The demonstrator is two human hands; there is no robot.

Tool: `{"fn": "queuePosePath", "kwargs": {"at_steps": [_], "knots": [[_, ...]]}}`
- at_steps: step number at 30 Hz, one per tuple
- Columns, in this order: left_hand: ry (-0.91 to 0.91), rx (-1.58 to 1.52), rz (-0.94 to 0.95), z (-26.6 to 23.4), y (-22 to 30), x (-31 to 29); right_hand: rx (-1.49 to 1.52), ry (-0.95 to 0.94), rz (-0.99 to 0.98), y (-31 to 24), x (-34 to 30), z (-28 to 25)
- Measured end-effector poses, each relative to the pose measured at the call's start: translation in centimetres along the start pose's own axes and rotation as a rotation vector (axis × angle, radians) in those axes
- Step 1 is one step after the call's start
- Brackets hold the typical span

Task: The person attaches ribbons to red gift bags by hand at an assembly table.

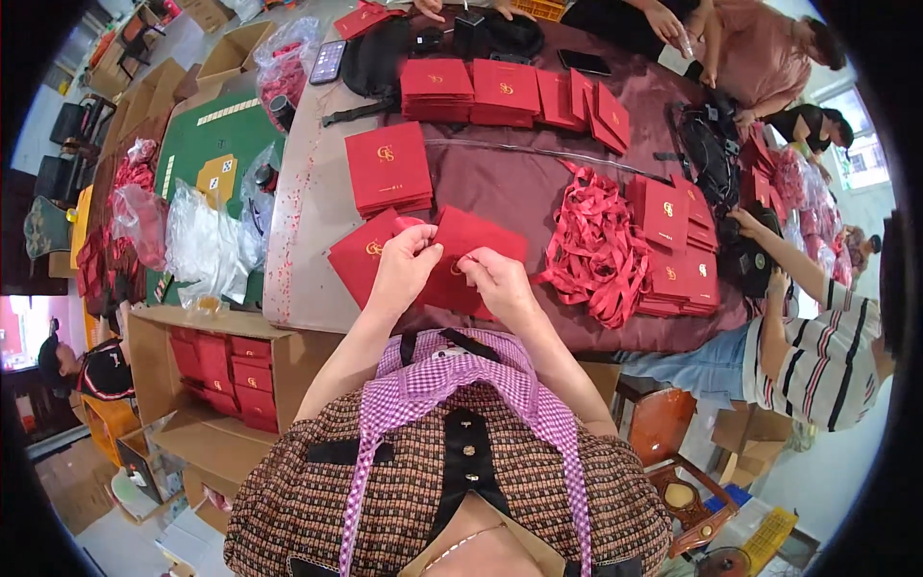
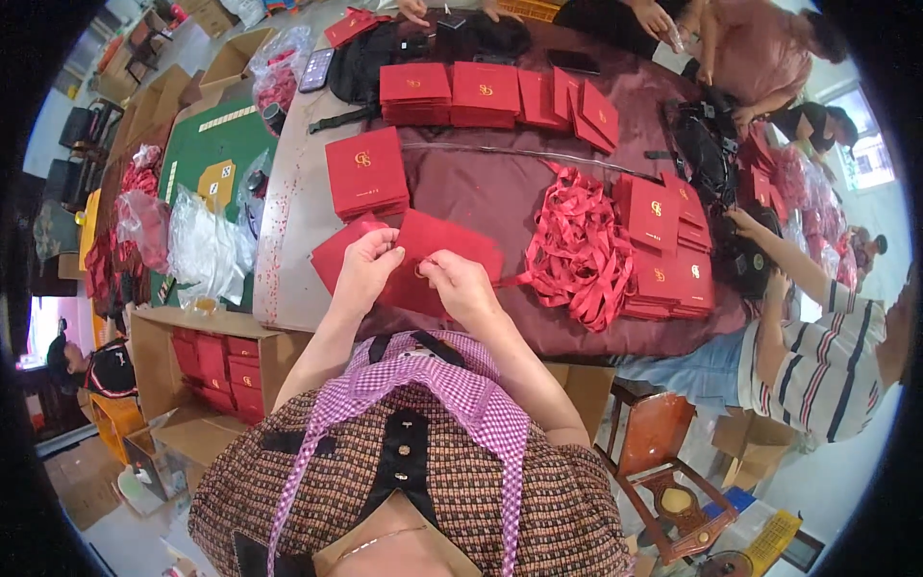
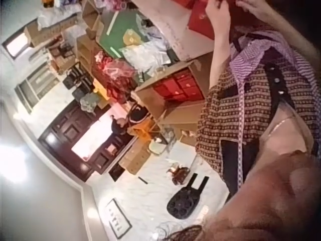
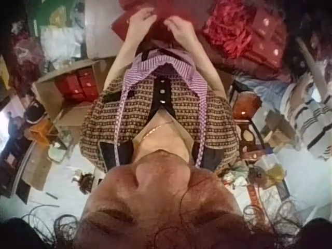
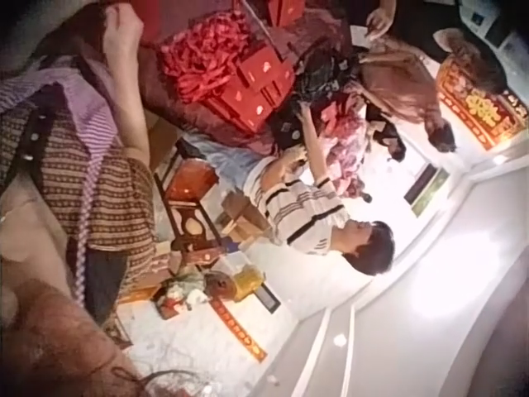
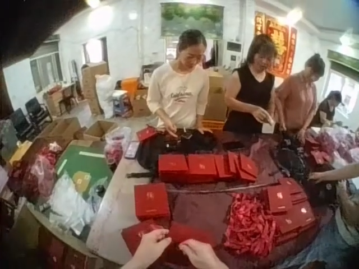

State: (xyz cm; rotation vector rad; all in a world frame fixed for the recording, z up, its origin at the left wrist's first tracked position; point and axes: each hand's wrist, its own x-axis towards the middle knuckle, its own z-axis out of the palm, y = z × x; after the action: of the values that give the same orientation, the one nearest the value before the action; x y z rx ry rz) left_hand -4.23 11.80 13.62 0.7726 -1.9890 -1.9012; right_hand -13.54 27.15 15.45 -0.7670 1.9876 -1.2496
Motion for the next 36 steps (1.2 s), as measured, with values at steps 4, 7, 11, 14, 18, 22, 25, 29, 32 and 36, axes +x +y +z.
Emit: {"fn": "queuePosePath", "kwargs": {"at_steps": [4,7,11,14,18,22,25,29,32,36], "knots": [[0.031,-0.054,-0.009,0.6,0.0,-0.2,-0.066,0.036,-0.255,0.9,0.1,-0.3],[-0.005,-0.105,-0.014,1.1,-0.1,-0.2,-0.039,0.104,-0.343,0.9,-0.2,-0.5],[-0.038,-0.029,0.030,1.8,-0.6,-0.3,-0.084,0.065,-0.282,0.6,-0.2,-1.6],[-0.044,0.032,0.082,2.2,-0.1,-0.6,-0.179,0.079,-0.245,0.6,-0.3,-1.4],[-0.075,0.083,0.103,2.5,0.4,-1.1,-0.312,0.130,-0.222,0.5,-0.6,-1.2],[-0.094,0.143,0.139,2.5,0.8,-1.2,-0.405,0.140,-0.218,0.8,-0.7,-1.0],[-0.113,0.115,0.150,2.4,0.3,-1.1,-0.437,0.145,-0.245,0.8,-0.5,-0.9],[-0.095,0.174,0.209,2.6,0.1,-1.2,-0.498,0.147,-0.251,0.6,-0.4,-0.7],[-0.084,0.190,0.244,2.7,0.2,-1.3,-0.568,0.152,-0.269,0.8,-0.3,-0.6],[-0.111,0.255,0.285,2.6,0.0,-1.2,-0.825,0.097,-0.292,0.5,-0.4,-0.6]]}}
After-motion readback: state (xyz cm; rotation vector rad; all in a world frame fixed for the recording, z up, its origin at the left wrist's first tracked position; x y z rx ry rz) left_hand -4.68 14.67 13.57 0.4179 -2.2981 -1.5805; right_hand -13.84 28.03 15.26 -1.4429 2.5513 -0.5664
